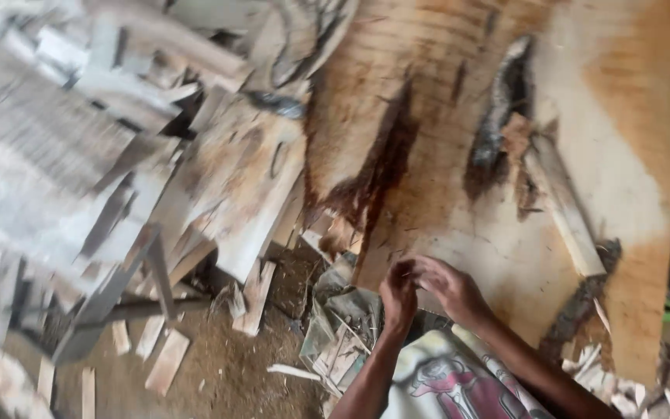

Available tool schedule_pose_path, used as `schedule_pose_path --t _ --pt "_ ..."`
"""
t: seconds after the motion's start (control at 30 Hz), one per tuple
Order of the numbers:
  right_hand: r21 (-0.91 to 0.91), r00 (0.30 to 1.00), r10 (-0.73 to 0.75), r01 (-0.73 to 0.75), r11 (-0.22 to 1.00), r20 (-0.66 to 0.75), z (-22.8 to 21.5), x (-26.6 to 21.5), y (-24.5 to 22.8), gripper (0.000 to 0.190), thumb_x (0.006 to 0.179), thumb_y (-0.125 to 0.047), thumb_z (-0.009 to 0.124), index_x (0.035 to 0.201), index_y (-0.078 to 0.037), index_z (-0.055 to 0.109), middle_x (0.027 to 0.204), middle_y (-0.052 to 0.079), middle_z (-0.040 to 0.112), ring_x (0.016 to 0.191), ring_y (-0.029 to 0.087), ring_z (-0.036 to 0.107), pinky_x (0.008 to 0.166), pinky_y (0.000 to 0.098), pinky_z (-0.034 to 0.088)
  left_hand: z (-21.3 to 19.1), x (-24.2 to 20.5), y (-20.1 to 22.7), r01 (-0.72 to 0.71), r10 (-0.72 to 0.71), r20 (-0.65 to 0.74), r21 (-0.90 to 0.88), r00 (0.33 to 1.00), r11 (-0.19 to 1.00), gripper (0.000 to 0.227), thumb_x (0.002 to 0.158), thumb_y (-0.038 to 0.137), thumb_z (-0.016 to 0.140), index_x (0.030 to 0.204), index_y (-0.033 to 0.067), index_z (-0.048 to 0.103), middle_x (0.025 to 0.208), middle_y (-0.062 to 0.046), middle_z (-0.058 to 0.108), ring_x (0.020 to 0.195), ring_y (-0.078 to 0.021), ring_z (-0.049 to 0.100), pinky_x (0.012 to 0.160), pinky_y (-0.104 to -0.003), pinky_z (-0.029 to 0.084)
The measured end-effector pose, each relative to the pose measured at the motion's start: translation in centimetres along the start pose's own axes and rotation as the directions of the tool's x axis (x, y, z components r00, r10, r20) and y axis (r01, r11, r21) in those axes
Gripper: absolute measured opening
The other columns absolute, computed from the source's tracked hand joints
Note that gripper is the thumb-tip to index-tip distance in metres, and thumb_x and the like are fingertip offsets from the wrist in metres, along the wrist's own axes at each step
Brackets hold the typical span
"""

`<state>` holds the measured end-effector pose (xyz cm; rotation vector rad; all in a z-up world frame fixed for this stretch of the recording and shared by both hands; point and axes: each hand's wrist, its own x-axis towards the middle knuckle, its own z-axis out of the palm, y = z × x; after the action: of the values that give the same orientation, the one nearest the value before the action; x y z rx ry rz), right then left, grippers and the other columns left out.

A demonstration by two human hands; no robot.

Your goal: The recorder is peeling and processing pieces of tree bark or similar plant material using a large manual cutting blade.

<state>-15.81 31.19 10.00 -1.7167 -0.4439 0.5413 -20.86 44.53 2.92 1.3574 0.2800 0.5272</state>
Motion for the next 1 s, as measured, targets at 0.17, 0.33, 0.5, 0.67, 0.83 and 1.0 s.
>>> schedule_pose_path --t 0.17,0.33,0.5,0.67,0.83,1.0 --pt "-0.287 0.797 0.063 -0.289 0.913 -0.601 -7.5 -11.3 7.0 0.054 0.093 -0.022 0.07 0.143 -0.007 0.057 0.129 0.015 0.071 0.114 0.026 0.071 0.096 0.0382 0.058 2.5 0.3 3.0 0.286 -0.334 0.101 0.325 0.937 0.901 0.023 0.097 0.016 0.067 0.115 0.001 0.072 0.099 -0.013 0.077 0.085 -0.0225 0.074 0.073 -0.033 0.061" --pt "-0.525 0.581 -0.178 -0.509 0.682 -0.794 -13.2 -17.2 9.3 0.061 0.092 -0.018 0.073 0.148 -0.002 0.056 0.139 0.023 0.063 0.13 0.04 0.058 0.11 0.0507 0.049 5.9 0.0 2.3 -0.072 -0.172 0.339 0.601 0.925 0.796 0.026 0.093 0.013 0.069 0.118 0.0052 0.071 0.108 -0.016 0.075 0.089 -0.0333 0.074 0.078 -0.04 0.06" --pt "-0.613 0.698 -0.211 -0.394 0.684 -0.684 -18.1 -13.6 10.0 0.063 0.093 -0.021 0.072 0.149 -0.003 0.049 0.143 0.022 0.057 0.131 0.043 0.054 0.11 0.0534 0.047 11.3 -2.6 0.9 -0.38 -0.134 0.602 0.645 0.787 0.663 0.038 0.085 0.015 0.075 0.122 0.0045 0.068 0.138 -0.028 0.059 0.133 -0.0479 0.048 0.112 -0.052 0.041" --pt "-0.728 0.784 -0.155 -0.458 0.51 -0.602 -21.7 -7.7 6.6 0.073 0.079 -0.028 0.079 0.141 -0.004 0.05 0.126 0.021 0.061 0.116 0.042 0.057 0.093 0.0554 0.049 14.1 -7.5 -1.1 -0.425 -0.202 0.655 0.663 0.728 0.617 0.05 0.084 0.019 0.077 0.13 0.0051 0.064 0.145 -0.034 0.049 0.137 -0.0547 0.036 0.114 -0.057 0.03" --pt "-0.84 0.828 -0.271 -0.366 0.401 -0.49 -25.4 -6.6 13.8 0.038 0.1 -0.021 0.069 0.133 -0.008 0.059 0.111 0.019 0.066 0.102 0.039 0.067 0.088 0.0515 0.058 13.9 -9.8 0.7 -0.395 -0.148 0.678 0.576 0.72 0.716 0.046 0.089 0.017 0.074 0.132 0.0021 0.062 0.146 -0.034 0.051 0.138 -0.0518 0.043 0.122 -0.053 0.033" --pt "0.476 0.747 0.552 -0.358 0.803 -0.37 -26.1 -9.0 11.5 0.024 0.097 0.0 0.057 0.118 0.012 0.056 0.093 0.028 0.065 0.077 0.036 0.07 0.067 0.0444 0.062 13.4 -10.4 0.9 -0.194 -0.097 0.506 0.491 0.857 0.849 0.025 0.094 0.015 0.066 0.114 0.0006 0.071 0.118 -0.024 0.073 0.108 -0.0383 0.071 0.094 -0.041 0.056"
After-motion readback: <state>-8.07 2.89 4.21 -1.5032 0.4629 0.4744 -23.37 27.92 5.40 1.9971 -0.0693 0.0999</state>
